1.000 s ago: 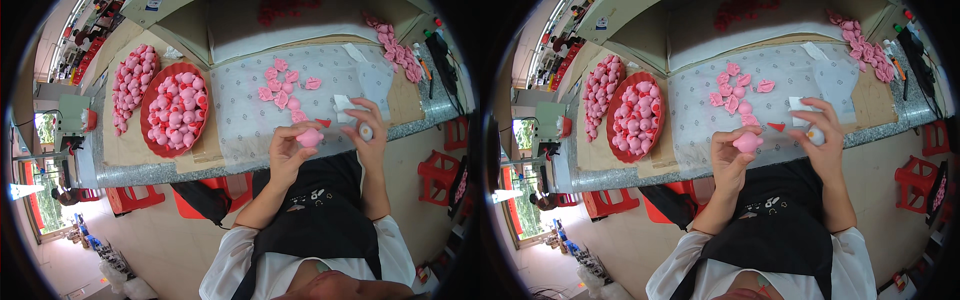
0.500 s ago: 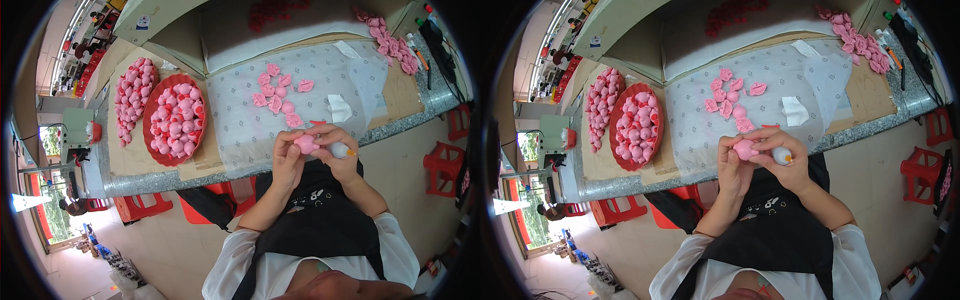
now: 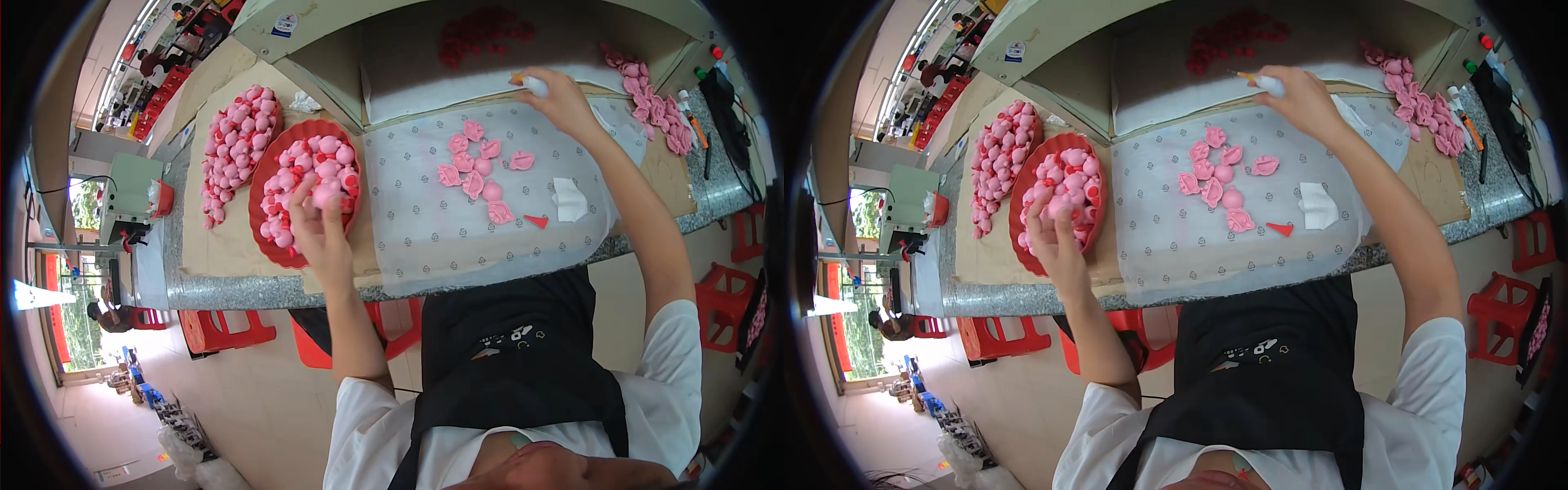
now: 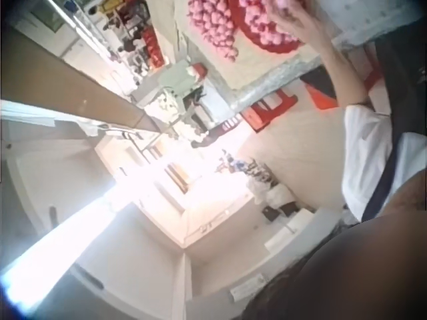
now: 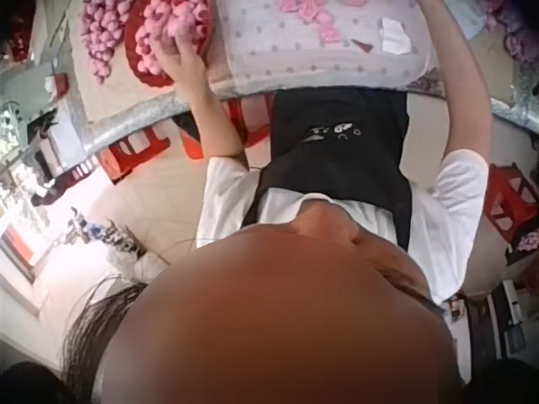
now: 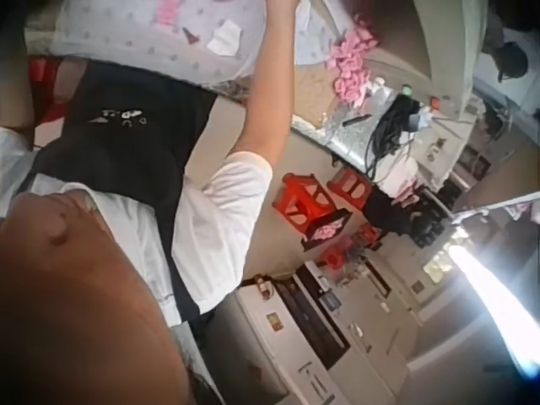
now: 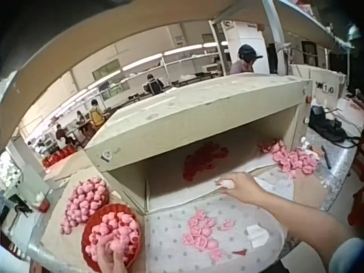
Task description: Applying glue to small pink plastic toy components and joining them together.
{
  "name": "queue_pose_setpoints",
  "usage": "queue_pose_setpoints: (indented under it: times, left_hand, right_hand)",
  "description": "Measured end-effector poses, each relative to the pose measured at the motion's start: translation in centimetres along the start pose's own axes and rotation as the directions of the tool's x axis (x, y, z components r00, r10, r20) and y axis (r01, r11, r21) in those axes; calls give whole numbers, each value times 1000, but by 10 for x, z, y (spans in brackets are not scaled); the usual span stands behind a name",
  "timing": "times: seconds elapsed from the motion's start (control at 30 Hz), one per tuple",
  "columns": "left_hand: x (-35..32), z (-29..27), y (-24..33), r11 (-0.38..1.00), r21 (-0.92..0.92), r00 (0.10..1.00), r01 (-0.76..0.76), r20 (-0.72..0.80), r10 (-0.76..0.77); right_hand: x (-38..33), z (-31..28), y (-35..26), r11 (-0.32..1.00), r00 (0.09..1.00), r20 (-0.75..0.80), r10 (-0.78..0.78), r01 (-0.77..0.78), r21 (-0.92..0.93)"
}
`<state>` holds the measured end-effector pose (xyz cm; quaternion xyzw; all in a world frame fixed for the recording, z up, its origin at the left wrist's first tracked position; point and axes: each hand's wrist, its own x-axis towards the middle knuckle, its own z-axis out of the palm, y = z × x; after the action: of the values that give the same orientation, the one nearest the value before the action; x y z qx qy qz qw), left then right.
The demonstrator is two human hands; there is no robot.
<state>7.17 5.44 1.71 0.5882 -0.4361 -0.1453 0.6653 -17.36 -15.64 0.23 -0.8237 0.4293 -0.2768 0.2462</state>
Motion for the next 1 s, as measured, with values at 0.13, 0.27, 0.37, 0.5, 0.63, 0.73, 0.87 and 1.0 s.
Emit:
queue_pose_setpoints:
  times: [0.13, 0.27, 0.37, 0.5, 0.63, 0.73, 0.87, 1.0]
  left_hand:
    - [35, -48, -20, 946, 320, 998, -58, 8, 58]
    - [61, -59, -42, 880, 464, 992, -104, 111, 59]
    - [72, -66, -43, 927, 369, 993, -68, 114, 27]
    - [83, -66, -45, 715, 667, 975, -211, 198, 103]
    - [73, -19, -28, 156, 885, 879, -438, 386, 281]
    - [49, 55, -2, 505, 587, 772, -632, 530, 350]
    - [-2, 151, -18, 652, 375, 675, -659, 677, 293]
    - [-15, 175, -43, 588, 277, 588, -760, 678, 442]
  right_hand:
    - [61, 21, 26, 946, 990, -126, 57, -94, -311]
    - [108, 55, 96, 849, 926, -185, -329, 204, -488]
    - [118, 62, 87, 701, 923, -180, -339, 121, -703]
    - [88, 39, 37, 862, 988, -40, -149, 110, -495]
    - [54, 15, 54, 935, 997, 70, -36, 58, -350]
    - [41, 14, 69, 925, 981, -69, -184, 149, -350]
    - [22, 4, 58, 950, 957, -163, -238, 195, -244]
    - [-38, -14, 31, 968, 981, -191, -28, 74, 238]
